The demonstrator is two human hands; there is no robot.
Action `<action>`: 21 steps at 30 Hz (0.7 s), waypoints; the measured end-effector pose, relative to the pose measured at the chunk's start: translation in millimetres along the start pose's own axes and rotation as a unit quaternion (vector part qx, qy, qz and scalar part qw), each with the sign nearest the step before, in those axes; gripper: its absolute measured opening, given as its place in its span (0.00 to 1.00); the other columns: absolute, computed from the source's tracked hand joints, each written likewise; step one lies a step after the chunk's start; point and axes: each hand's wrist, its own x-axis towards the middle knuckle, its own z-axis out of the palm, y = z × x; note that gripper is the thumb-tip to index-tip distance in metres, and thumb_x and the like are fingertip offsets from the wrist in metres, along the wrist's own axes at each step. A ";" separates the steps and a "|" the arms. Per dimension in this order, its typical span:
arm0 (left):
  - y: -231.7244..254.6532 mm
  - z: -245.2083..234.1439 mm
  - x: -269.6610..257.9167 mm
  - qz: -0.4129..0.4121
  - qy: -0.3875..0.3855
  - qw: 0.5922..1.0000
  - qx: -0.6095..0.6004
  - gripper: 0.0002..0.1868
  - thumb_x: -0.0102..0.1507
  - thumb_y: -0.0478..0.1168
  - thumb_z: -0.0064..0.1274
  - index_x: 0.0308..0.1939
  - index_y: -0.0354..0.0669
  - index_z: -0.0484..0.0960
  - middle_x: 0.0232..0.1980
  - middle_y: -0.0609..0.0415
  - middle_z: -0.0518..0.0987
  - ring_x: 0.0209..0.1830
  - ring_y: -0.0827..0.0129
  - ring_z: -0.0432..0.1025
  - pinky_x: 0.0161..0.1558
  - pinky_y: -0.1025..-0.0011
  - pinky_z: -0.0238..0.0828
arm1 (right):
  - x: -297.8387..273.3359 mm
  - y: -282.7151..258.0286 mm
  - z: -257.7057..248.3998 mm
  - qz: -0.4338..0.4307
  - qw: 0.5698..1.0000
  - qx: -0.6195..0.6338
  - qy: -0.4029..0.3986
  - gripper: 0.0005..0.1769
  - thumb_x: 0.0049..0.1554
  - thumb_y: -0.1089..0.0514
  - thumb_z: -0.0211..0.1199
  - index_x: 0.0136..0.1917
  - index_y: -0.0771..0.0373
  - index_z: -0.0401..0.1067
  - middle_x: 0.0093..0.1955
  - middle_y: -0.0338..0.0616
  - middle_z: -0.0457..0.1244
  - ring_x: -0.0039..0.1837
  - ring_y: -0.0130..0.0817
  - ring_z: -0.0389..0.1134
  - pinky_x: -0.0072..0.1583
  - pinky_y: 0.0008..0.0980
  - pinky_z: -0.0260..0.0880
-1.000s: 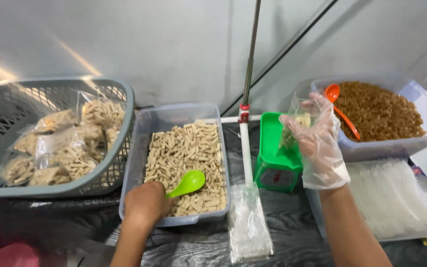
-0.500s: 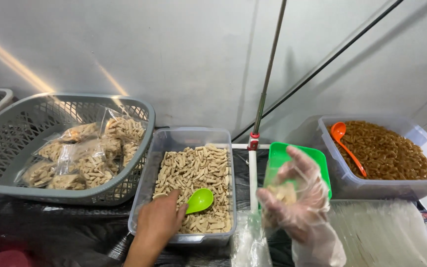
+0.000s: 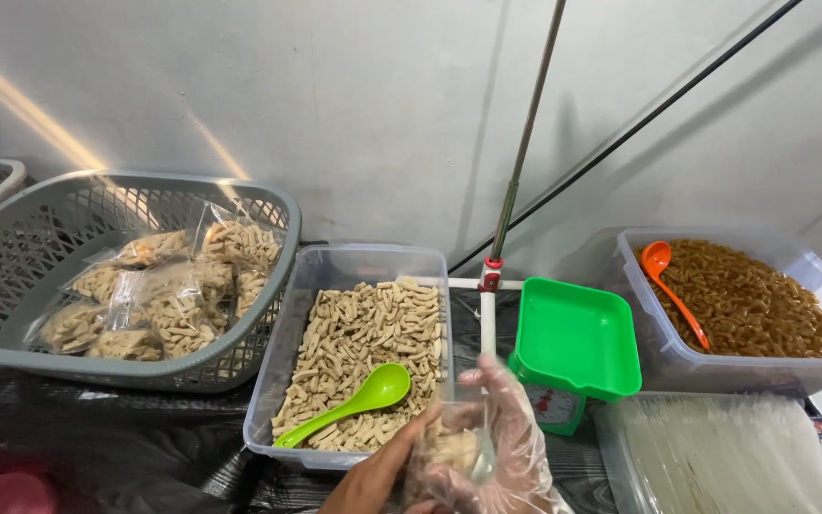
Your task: Manually scooping snack pieces into plastic bags, weighing them on a scale, and organizing the filled bags.
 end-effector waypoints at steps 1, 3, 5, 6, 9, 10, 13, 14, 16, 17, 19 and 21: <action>-9.5 -2.8 0.1 0.043 -0.022 0.998 -0.041 0.49 0.60 0.50 0.63 0.80 0.68 0.51 0.81 0.60 0.62 0.79 0.68 0.59 0.74 0.65 0.51 | 5.5 -19.2 1.8 -0.082 0.985 -0.154 -0.013 0.47 0.50 0.44 0.74 0.75 0.50 0.52 0.67 0.46 0.56 0.59 0.35 0.69 0.48 0.30 0.84; -16.3 -11.1 -3.2 0.085 -0.044 0.992 -0.083 0.45 0.62 0.52 0.60 0.79 0.60 0.54 0.83 0.58 0.58 0.82 0.72 0.51 0.76 0.69 0.41 | 12.9 -39.8 -4.1 -0.160 0.939 -0.302 -0.025 0.29 0.58 0.36 0.63 0.66 0.53 0.71 0.64 0.48 0.62 0.64 0.34 0.70 0.55 0.30 0.86; -10.4 -22.6 -9.5 0.041 -0.121 0.987 -0.094 0.45 0.61 0.61 0.54 0.80 0.64 0.54 0.84 0.56 0.53 0.84 0.68 0.46 0.76 0.64 0.41 | 17.0 -43.1 -19.8 -0.109 0.918 -0.347 -0.155 0.13 0.58 0.39 0.66 0.37 0.44 0.76 0.60 0.34 0.66 0.48 0.27 0.77 0.51 0.30 0.76; -15.6 -20.2 -8.6 0.041 -0.120 0.987 -0.095 0.45 0.61 0.61 0.54 0.80 0.64 0.54 0.84 0.56 0.53 0.84 0.68 0.46 0.76 0.64 0.41 | 21.0 -45.2 -19.0 -0.109 0.918 -0.347 -0.156 0.13 0.58 0.39 0.66 0.37 0.44 0.76 0.60 0.34 0.66 0.48 0.27 0.77 0.51 0.30 0.76; -19.3 -16.2 -7.3 0.015 -0.131 0.990 -0.047 0.42 0.62 0.65 0.50 0.78 0.66 0.57 0.83 0.59 0.55 0.84 0.70 0.49 0.77 0.65 0.43 | 31.9 -52.8 -16.1 -0.194 0.904 -0.297 -0.238 0.11 0.58 0.49 0.71 0.39 0.53 0.74 0.59 0.45 0.69 0.54 0.34 0.77 0.53 0.33 0.78; -12.8 -17.4 -8.8 -0.031 -0.131 0.990 -0.034 0.42 0.60 0.67 0.48 0.78 0.74 0.57 0.83 0.63 0.56 0.83 0.72 0.50 0.77 0.67 0.45 | 34.7 -55.9 -14.1 -0.069 0.949 -0.145 -0.271 0.33 0.59 0.29 0.64 0.50 0.63 0.73 0.56 0.52 0.71 0.54 0.40 0.77 0.54 0.36 0.78; -15.9 -18.0 -5.5 -0.073 -0.153 0.985 -0.026 0.43 0.57 0.70 0.45 0.78 0.78 0.59 0.81 0.62 0.61 0.81 0.69 0.55 0.76 0.64 0.50 | 36.0 -56.7 -12.4 0.055 0.955 -0.004 -0.292 0.57 0.60 0.10 0.58 0.61 0.72 0.73 0.53 0.57 0.73 0.54 0.46 0.78 0.54 0.38 0.79; -20.4 -18.1 -2.3 -0.069 -0.174 0.982 -0.029 0.44 0.57 0.71 0.44 0.78 0.75 0.60 0.79 0.57 0.64 0.80 0.64 0.59 0.75 0.60 0.52 | 36.0 -55.6 -12.5 0.048 0.955 -0.021 -0.293 0.55 0.60 0.12 0.58 0.60 0.71 0.74 0.53 0.56 0.73 0.54 0.45 0.78 0.54 0.38 0.79; -29.3 -11.9 -0.4 -0.016 -0.150 0.987 -0.046 0.40 0.58 0.68 0.46 0.74 0.70 0.64 0.77 0.55 0.67 0.77 0.62 0.62 0.74 0.59 0.55 | 35.3 -53.4 -13.0 0.036 0.953 -0.055 -0.295 0.51 0.60 0.15 0.58 0.59 0.69 0.74 0.52 0.54 0.73 0.53 0.44 0.77 0.53 0.37 0.78; -34.1 -8.7 0.0 0.036 -0.125 0.990 -0.062 0.36 0.60 0.65 0.49 0.71 0.65 0.68 0.74 0.52 0.70 0.75 0.61 0.65 0.72 0.59 0.58 | 35.0 -52.0 -13.0 0.030 0.952 -0.071 -0.296 0.49 0.61 0.17 0.58 0.59 0.68 0.75 0.52 0.53 0.73 0.53 0.43 0.77 0.53 0.37 0.78; -39.1 -2.8 -0.4 0.114 -0.087 0.986 -0.086 0.30 0.62 0.60 0.52 0.66 0.58 0.75 0.70 0.48 0.74 0.71 0.59 0.70 0.70 0.59 0.63 | 33.7 -49.2 -13.0 0.019 0.949 -0.103 -0.298 0.44 0.61 0.20 0.58 0.58 0.67 0.75 0.51 0.51 0.73 0.52 0.42 0.77 0.53 0.36 0.78; -36.3 -0.3 -2.6 0.191 -0.049 0.974 -0.108 0.24 0.65 0.55 0.56 0.61 0.51 0.81 0.67 0.44 0.79 0.68 0.57 0.74 0.67 0.59 0.68 | 32.5 -47.0 -13.5 0.007 0.945 -0.135 -0.299 0.40 0.61 0.24 0.58 0.57 0.65 0.76 0.51 0.48 0.73 0.52 0.40 0.77 0.52 0.36 0.77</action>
